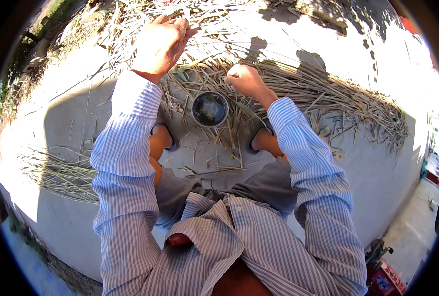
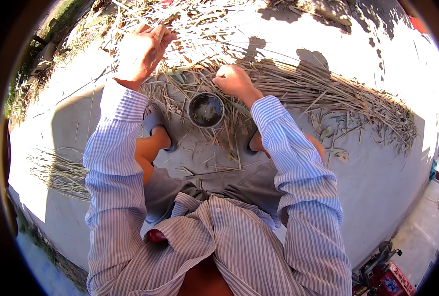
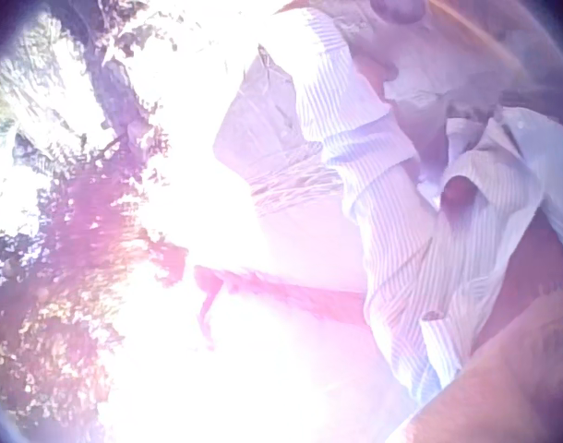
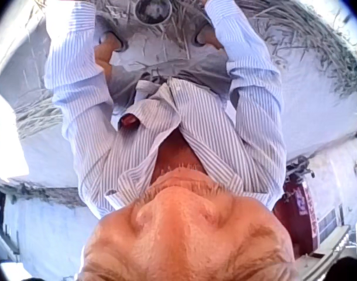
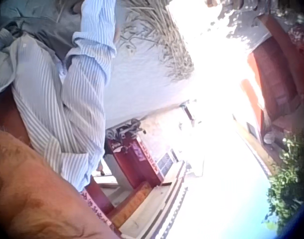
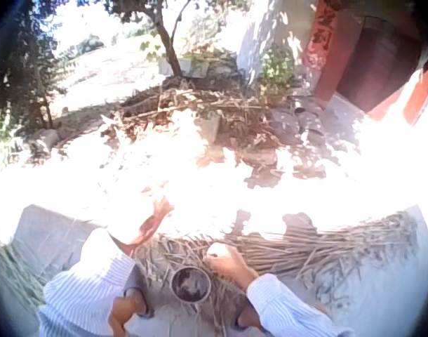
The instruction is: The person sits on the ground and repeatedly picks up long dried stalks, stripping off outer layers by hand. The separated pieces are dropped onto the ground, accumulating in a pile.
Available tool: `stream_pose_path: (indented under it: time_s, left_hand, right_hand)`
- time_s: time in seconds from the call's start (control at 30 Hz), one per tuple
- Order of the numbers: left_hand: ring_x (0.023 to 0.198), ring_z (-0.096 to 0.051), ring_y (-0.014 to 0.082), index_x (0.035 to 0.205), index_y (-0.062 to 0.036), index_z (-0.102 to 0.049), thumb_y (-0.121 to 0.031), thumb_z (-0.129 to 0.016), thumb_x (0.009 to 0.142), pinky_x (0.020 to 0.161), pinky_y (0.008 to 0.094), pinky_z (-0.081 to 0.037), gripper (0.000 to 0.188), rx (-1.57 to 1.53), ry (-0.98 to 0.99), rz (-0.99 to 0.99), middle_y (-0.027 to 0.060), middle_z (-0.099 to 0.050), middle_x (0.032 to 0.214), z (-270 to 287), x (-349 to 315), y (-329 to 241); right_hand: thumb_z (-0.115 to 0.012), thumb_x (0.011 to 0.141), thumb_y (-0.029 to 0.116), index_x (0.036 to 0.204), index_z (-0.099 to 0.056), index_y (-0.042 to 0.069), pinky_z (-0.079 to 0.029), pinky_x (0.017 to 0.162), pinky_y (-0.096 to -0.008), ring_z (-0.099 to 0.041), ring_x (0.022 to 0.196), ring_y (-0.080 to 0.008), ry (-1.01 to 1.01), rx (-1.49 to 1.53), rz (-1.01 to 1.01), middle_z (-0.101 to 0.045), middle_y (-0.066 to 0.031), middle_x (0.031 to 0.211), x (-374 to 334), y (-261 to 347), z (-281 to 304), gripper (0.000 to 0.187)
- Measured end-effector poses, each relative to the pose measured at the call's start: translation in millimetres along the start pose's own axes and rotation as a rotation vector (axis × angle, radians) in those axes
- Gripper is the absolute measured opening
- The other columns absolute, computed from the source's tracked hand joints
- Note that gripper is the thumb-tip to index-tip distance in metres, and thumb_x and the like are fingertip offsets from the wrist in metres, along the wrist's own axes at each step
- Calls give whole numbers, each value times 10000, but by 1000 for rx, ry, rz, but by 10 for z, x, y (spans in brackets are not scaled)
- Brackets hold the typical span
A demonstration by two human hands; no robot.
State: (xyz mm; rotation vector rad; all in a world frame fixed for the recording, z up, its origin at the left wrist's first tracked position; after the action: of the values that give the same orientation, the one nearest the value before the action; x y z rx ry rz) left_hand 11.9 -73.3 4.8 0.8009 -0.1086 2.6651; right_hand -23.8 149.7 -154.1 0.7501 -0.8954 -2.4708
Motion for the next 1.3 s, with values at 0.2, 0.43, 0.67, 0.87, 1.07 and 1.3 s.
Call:
stream_pose_path:
  time_s: [0.2,0.43,0.67,0.87,1.07,1.3]
  left_hand:
    - [662,-625,250,768,-72,-561,-248,-669,819,649,362,-482,213,47,75,70,72,-627,658,54,-368,-25]
    - [694,-614,243,798,-58,-598,-221,-638,776,623,383,-454,170,49,258,115,62,-608,679,171,-454,-208]
    - [651,-611,272,789,-40,-589,-196,-621,651,564,400,-454,211,14,204,121,68,-582,617,78,-603,-61]
    - [564,-578,313,670,-75,-529,-215,-649,803,539,391,-470,227,-167,5,103,108,-570,579,30,-437,132]
    - [673,-629,291,769,-56,-567,-143,-561,870,622,386,-511,134,-167,91,64,114,-643,669,139,-341,-2]
    - [676,-635,261,747,-51,-526,-72,-572,810,662,357,-515,81,-196,63,43,82,-653,688,222,-364,-122]
  right_hand:
    - [-618,801,299,950,-588,43,-487,822,-468,-609,952,-359,183,-300,-28,-618,-181,1011,-67,-594,-1778,298]
    - [-552,813,61,1135,-515,-8,-504,793,-475,-614,936,-387,231,-404,-68,-585,-255,1100,-87,-962,-2280,331]
    - [-590,918,179,943,-639,-2,-465,622,-265,-590,719,-101,68,705,-263,-640,-61,803,140,-199,-1610,189]
    - [-566,954,92,1238,-521,-21,-432,672,-232,-524,817,-103,-220,1337,177,-599,-57,1019,-121,1029,-138,309]
    - [-577,951,129,1089,-579,-20,-473,695,-274,-579,803,-145,-485,1483,376,-620,-75,925,-253,1147,158,203]
    - [-595,941,152,1127,-579,-58,-563,686,-316,-645,772,-200,-797,1417,164,-643,-134,934,-397,1277,168,281]
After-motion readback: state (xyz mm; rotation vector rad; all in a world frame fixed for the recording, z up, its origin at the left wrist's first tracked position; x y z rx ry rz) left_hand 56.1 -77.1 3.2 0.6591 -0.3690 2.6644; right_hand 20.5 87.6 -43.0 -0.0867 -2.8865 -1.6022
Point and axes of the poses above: each hand's wrist, its own x-axis towards the middle knuckle, its own z-axis out of the back of the hand, y = z × x, the point moved 3 cm from there along x, towards the middle knuckle
